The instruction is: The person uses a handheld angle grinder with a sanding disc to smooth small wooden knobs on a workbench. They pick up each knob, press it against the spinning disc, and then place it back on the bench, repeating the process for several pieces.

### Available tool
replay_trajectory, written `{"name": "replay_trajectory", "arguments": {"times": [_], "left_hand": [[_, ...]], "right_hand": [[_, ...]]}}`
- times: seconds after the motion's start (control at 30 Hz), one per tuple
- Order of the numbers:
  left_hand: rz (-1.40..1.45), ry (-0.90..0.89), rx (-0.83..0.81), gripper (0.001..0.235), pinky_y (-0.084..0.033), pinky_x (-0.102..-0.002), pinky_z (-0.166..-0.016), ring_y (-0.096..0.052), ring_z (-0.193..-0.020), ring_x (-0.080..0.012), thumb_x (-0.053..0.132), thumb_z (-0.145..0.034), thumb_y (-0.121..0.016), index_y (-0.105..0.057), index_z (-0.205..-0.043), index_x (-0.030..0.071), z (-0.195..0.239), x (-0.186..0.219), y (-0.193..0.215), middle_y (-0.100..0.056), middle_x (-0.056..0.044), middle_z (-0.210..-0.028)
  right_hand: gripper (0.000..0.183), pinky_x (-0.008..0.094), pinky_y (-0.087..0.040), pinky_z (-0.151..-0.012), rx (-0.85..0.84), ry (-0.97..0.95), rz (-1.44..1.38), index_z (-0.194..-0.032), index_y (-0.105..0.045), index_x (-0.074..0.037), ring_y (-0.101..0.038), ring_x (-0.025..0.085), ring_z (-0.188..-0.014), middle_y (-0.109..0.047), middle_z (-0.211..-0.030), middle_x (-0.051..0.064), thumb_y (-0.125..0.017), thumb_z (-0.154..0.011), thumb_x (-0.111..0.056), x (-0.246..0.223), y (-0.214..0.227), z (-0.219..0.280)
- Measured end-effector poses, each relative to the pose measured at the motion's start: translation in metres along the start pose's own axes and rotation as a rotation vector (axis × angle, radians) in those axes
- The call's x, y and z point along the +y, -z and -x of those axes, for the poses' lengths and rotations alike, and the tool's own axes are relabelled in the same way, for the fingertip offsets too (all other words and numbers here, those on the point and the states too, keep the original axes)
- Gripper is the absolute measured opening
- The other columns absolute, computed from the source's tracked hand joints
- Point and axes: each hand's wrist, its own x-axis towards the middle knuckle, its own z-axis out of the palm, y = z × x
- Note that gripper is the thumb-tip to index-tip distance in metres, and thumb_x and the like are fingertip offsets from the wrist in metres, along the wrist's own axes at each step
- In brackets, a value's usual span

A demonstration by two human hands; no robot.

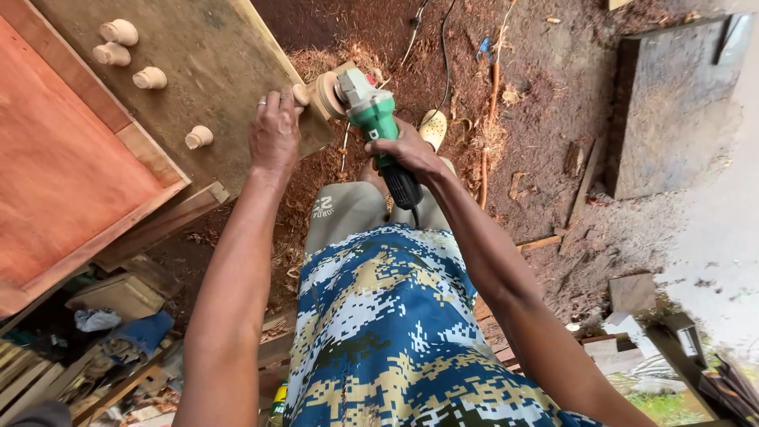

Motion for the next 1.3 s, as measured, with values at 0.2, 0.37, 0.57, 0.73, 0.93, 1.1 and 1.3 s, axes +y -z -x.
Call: {"name": "replay_trajectory", "arguments": {"times": [0.2, 0.37, 0.57, 0.73, 0.93, 1.1, 1.3], "left_hand": [[-0.047, -0.013, -0.061, 0.042, -0.062, -0.038, -0.074, -0.069, -0.092, -0.0292, 0.016, -0.099, -0.073, -0.060, -0.132, -0.007, -0.005, 0.010, 0.027, -0.062, -0.014, -0.100], [-0.066, -0.043, -0.063, 0.043, -0.061, -0.040, -0.073, -0.068, -0.091, -0.0305, 0.014, -0.099, -0.071, -0.059, -0.134, -0.008, 0.001, 0.002, 0.011, -0.059, -0.014, -0.100], [-0.083, -0.061, -0.051, 0.043, -0.061, -0.038, -0.070, -0.067, -0.089, -0.0289, 0.012, -0.099, -0.070, -0.058, -0.134, -0.009, 0.001, 0.003, 0.017, -0.058, -0.013, -0.100], [-0.091, -0.049, -0.068, 0.041, -0.061, -0.034, -0.070, -0.068, -0.089, -0.0251, 0.011, -0.102, -0.069, -0.057, -0.136, -0.009, 0.002, 0.004, 0.016, -0.059, -0.013, -0.100], [-0.074, -0.060, -0.063, 0.038, -0.061, -0.032, -0.069, -0.068, -0.088, -0.0242, 0.011, -0.105, -0.064, -0.057, -0.135, -0.010, 0.002, 0.004, 0.018, -0.059, -0.014, -0.100], [-0.075, -0.081, -0.040, 0.039, -0.062, -0.034, -0.067, -0.069, -0.086, -0.0254, 0.012, -0.104, -0.066, -0.057, -0.134, -0.011, 0.002, 0.003, 0.016, -0.059, -0.014, -0.099], [-0.063, -0.094, -0.026, 0.041, -0.062, -0.036, -0.065, -0.069, -0.086, -0.0276, 0.015, -0.104, -0.066, -0.057, -0.132, -0.012, 0.003, 0.001, 0.018, -0.059, -0.015, -0.098]], "right_hand": [[0.046, 0.040, -0.065, -0.055, -0.032, 0.018, -0.052, -0.111, -0.061, 0.003, -0.074, 0.029, -0.060, -0.066, -0.079, 0.019, -0.083, -0.072, -0.008, 0.004, -0.003, -0.007], [0.049, 0.038, -0.065, -0.056, -0.023, 0.008, 0.001, -0.114, -0.062, 0.004, -0.073, 0.028, -0.062, -0.066, -0.080, 0.019, -0.085, -0.072, -0.010, -0.006, -0.008, -0.003], [0.053, 0.037, -0.065, -0.057, -0.040, -0.014, 0.037, -0.117, -0.063, 0.002, -0.073, 0.027, -0.062, -0.067, -0.081, 0.019, -0.087, -0.071, -0.011, -0.005, -0.005, -0.012], [0.051, 0.037, -0.064, -0.058, -0.067, 0.004, 0.070, -0.116, -0.064, 0.002, -0.072, 0.027, -0.065, -0.066, -0.081, 0.017, -0.085, -0.071, -0.012, 0.002, -0.001, -0.021], [0.053, 0.039, -0.065, -0.053, -0.079, -0.054, -0.049, -0.117, -0.059, 0.008, -0.073, 0.029, -0.059, -0.064, -0.080, 0.020, -0.084, -0.073, -0.006, 0.016, 0.008, -0.029], [0.054, 0.040, -0.065, -0.051, -0.090, -0.065, -0.066, -0.117, -0.058, 0.009, -0.074, 0.030, -0.057, -0.064, -0.080, 0.021, -0.084, -0.072, -0.006, 0.014, 0.009, -0.031], [0.052, 0.039, -0.065, -0.052, -0.080, -0.071, -0.077, -0.115, -0.058, 0.009, -0.074, 0.031, -0.056, -0.064, -0.079, 0.022, -0.082, -0.072, -0.005, 0.014, 0.012, -0.033]]}}
